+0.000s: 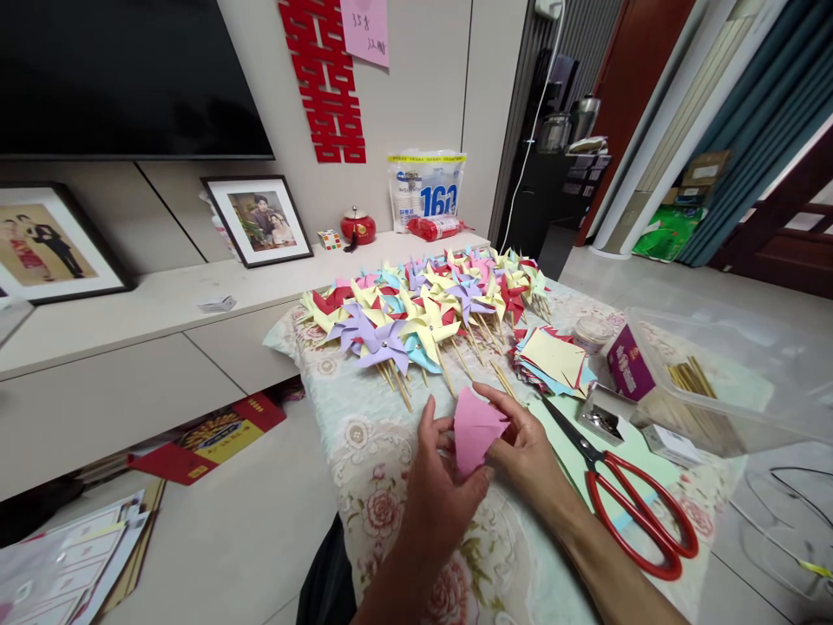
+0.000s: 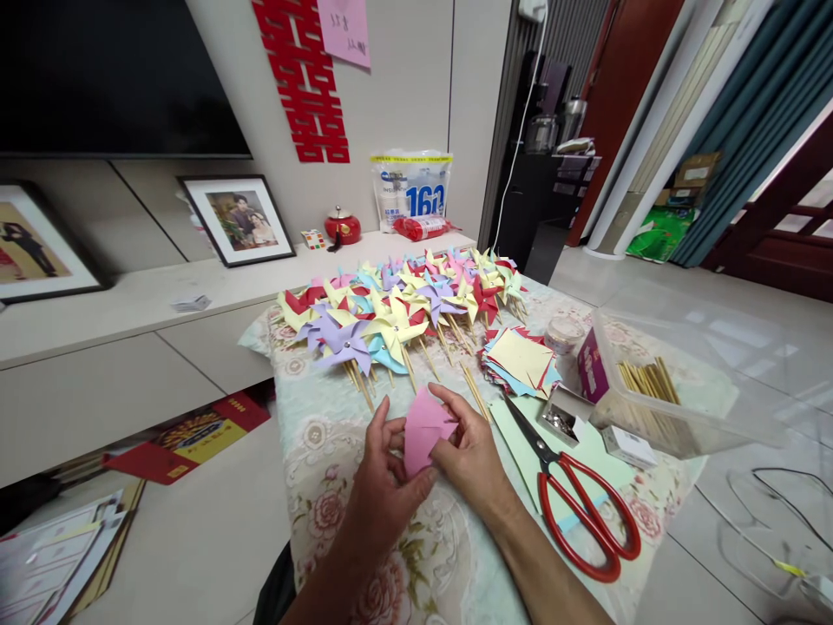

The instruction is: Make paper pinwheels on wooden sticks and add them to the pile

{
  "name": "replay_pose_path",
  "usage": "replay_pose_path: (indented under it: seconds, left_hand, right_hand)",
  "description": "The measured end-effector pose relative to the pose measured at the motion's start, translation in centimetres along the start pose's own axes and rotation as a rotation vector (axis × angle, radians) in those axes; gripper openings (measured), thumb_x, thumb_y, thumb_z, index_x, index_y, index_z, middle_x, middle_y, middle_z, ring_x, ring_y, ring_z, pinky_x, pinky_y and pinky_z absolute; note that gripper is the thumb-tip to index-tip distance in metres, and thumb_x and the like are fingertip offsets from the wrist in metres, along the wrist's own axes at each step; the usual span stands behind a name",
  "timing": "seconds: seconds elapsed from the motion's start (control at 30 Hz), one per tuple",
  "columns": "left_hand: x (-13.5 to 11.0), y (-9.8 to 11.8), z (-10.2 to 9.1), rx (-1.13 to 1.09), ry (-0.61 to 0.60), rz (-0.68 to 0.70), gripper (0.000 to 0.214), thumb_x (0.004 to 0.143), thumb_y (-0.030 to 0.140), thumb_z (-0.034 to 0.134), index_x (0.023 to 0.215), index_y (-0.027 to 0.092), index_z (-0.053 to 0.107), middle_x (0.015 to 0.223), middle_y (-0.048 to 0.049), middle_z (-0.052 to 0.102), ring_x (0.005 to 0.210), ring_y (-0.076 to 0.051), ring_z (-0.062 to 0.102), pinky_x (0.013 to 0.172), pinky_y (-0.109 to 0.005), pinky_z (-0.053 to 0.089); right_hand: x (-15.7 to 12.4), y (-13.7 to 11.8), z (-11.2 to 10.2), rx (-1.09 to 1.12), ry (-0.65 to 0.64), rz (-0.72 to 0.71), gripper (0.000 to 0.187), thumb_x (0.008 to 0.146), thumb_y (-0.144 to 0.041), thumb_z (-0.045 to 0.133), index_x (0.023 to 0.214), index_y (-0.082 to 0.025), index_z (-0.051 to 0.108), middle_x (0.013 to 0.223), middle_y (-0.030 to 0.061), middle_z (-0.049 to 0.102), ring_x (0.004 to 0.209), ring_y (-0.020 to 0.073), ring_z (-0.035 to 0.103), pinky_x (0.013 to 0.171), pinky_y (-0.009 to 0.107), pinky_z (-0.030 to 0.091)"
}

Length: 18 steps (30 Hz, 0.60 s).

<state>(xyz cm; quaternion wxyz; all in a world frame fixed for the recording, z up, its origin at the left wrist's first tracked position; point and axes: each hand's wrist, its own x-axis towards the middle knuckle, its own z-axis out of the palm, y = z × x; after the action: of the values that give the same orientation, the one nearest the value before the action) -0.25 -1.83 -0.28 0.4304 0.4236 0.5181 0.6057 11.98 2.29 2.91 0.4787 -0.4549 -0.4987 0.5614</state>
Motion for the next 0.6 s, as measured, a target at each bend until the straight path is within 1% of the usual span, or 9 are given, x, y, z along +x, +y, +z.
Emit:
replay_pose_path:
  seconds: [0.07,0.13,0.23,0.3,0.37,0.5,0.6]
  left_hand:
    - [0.2,0.1,-0.1,-0.078,0.004,-0.013,0.092,0.067,0.020,0.081,0.146,0.019,0.036,0.115,-0.0131,0.066,0.086,-0.022,0.067,0.069,-0.030,0.052]
    - [0.6,0.2,-0.6,-0.164,-0.006,-0.026,0.084,0.070,0.024,0.079,0.143,0.018,0.037,0.112,-0.0122,0.067,0.089,-0.023,0.069,0.075,-0.033,0.054]
    - [1.0,0.7,-1.5,-0.207,-0.004,-0.100,0.070,0.073,0.028,0.078,0.135,0.017,0.048,0.106,-0.0096,0.071,0.088,-0.023,0.070,0.078,-0.034,0.055]
    - [1.2,0.9,-1.9,-0.160,0.049,-0.144,0.061,0.073,0.029,0.078,0.128,0.017,0.057,0.104,-0.0081,0.073,0.088,-0.022,0.070,0.080,-0.033,0.055]
    - [1.3,1.0,-2.1,-0.169,0.095,-0.161,0.054,0.072,0.029,0.079,0.122,0.016,0.063,0.105,-0.0077,0.074,0.090,-0.023,0.070,0.082,-0.032,0.054]
    - [1.5,0.4,-1.9,-0.327,0.134,-0.183,0.047,0.072,0.028,0.078,0.115,0.014,0.064,0.100,-0.0078,0.076,0.087,-0.022,0.070,0.083,-0.035,0.055]
    - [1.5,-0.2,-2.0,-0.272,0.185,-0.195,0.051,0.071,0.029,0.079,0.118,0.015,0.063,0.099,-0.0078,0.076,0.085,-0.022,0.070,0.080,-0.034,0.055]
  right_hand:
    - [-0.1,-0.1,0.1,-0.012,-0.027,-0.014,0.069,0.064,-0.018,0.073,0.132,-0.019,0.059,0.093,0.0014,0.066,0.073,0.0155,0.059,0.065,0.026,0.048]
    - [-0.1,-0.1,0.1,-0.018,-0.054,-0.020,0.072,0.067,-0.022,0.075,0.137,-0.019,0.055,0.088,0.0001,0.064,0.071,0.0152,0.057,0.064,0.026,0.047]
    - [-0.3,0.1,0.0,-0.033,-0.115,-0.027,0.075,0.072,-0.026,0.076,0.143,-0.020,0.050,0.087,-0.0006,0.063,0.073,0.0152,0.057,0.066,0.027,0.047]
    - [-0.3,0.4,0.0,-0.040,-0.168,-0.039,0.077,0.075,-0.027,0.076,0.146,-0.021,0.047,0.088,-0.0004,0.064,0.077,0.0164,0.059,0.070,0.029,0.047]
    - [-0.4,0.7,0.1,-0.031,-0.215,-0.039,0.081,0.076,-0.028,0.076,0.149,-0.022,0.042,0.086,-0.0004,0.063,0.079,0.0174,0.059,0.073,0.031,0.048]
    - [-0.3,0.9,0.1,0.037,-0.272,-0.009,0.092,0.075,-0.031,0.081,0.154,-0.023,0.034,0.087,-0.0006,0.062,0.078,0.0168,0.059,0.075,0.032,0.047]
    - [-0.1,0.8,-0.5,0.099,-0.293,0.003,0.093,0.077,-0.036,0.081,0.154,-0.024,0.032,0.092,0.0000,0.061,0.076,0.0150,0.057,0.072,0.029,0.043]
